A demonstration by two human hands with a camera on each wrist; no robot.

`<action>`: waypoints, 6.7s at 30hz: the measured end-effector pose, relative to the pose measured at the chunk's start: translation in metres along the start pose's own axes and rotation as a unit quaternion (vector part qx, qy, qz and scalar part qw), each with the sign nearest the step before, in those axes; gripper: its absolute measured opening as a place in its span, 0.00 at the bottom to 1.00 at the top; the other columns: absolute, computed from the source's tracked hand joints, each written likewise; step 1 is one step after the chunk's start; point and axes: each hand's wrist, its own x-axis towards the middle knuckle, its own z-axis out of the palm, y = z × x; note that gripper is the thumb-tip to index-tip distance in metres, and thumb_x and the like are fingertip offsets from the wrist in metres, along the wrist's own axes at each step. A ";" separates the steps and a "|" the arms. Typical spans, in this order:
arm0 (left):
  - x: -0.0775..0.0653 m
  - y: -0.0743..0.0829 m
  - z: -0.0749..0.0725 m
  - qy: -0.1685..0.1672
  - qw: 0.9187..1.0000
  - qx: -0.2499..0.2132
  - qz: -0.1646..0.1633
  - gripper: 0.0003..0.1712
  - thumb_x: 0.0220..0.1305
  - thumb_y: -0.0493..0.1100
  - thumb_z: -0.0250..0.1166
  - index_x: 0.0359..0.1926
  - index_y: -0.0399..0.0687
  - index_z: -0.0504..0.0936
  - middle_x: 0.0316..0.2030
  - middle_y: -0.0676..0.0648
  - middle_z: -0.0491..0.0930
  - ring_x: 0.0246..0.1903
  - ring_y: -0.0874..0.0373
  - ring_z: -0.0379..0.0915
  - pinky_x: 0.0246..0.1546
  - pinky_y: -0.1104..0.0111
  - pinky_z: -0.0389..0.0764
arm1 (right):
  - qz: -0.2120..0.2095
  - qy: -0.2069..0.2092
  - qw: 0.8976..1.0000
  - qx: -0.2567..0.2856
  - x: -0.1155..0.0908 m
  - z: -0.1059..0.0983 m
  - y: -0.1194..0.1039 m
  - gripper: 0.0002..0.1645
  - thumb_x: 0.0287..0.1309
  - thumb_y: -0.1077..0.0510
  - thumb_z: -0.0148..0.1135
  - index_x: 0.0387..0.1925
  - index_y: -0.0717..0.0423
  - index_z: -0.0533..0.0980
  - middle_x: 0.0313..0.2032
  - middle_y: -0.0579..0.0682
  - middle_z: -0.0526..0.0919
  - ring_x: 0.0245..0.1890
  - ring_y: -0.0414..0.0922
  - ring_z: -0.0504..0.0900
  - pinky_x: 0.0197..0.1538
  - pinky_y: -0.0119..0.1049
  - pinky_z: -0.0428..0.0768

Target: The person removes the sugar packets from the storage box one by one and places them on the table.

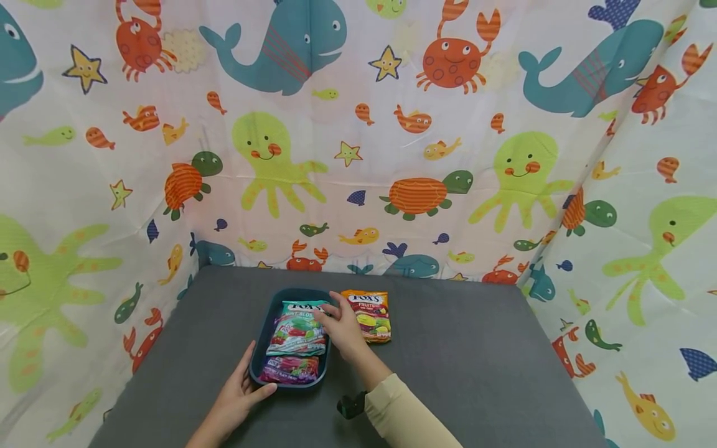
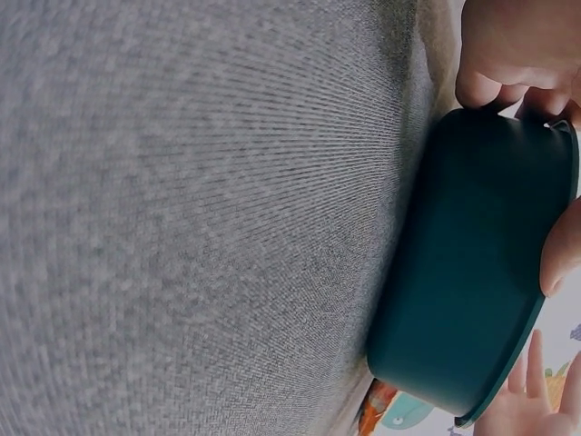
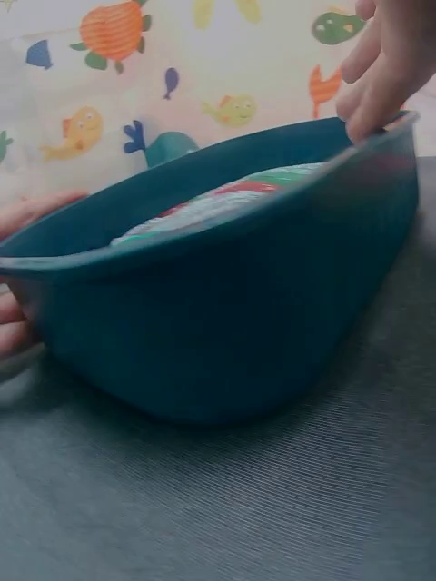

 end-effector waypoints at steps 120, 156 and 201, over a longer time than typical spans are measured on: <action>-0.002 -0.001 0.002 0.004 0.999 0.029 -0.013 0.61 0.63 0.53 0.72 0.82 0.63 0.36 0.79 0.36 0.47 0.74 0.39 0.57 0.61 0.61 0.78 | 0.061 0.076 0.989 -0.112 0.007 0.043 0.014 0.27 0.57 0.62 0.73 0.58 0.44 0.77 0.56 0.57 0.76 0.44 0.50 0.79 0.44 0.47 0.87; -0.003 0.004 0.004 0.006 1.000 0.021 -0.011 0.62 0.63 0.51 0.72 0.82 0.62 0.36 0.79 0.37 0.47 0.75 0.39 0.55 0.62 0.61 0.78 | 0.067 0.007 0.996 0.058 0.006 0.004 0.013 0.27 0.66 0.63 0.65 0.64 0.40 0.77 0.62 0.57 0.75 0.52 0.50 0.80 0.54 0.47 0.84; -0.003 0.003 0.004 0.002 1.000 0.024 0.002 0.61 0.65 0.50 0.71 0.82 0.60 0.35 0.80 0.37 0.46 0.74 0.39 0.56 0.62 0.63 0.77 | 0.004 0.066 0.995 0.078 -0.014 -0.099 0.016 0.29 0.70 0.68 0.57 0.71 0.53 0.69 0.64 0.65 0.73 0.45 0.47 0.83 0.44 0.39 0.87</action>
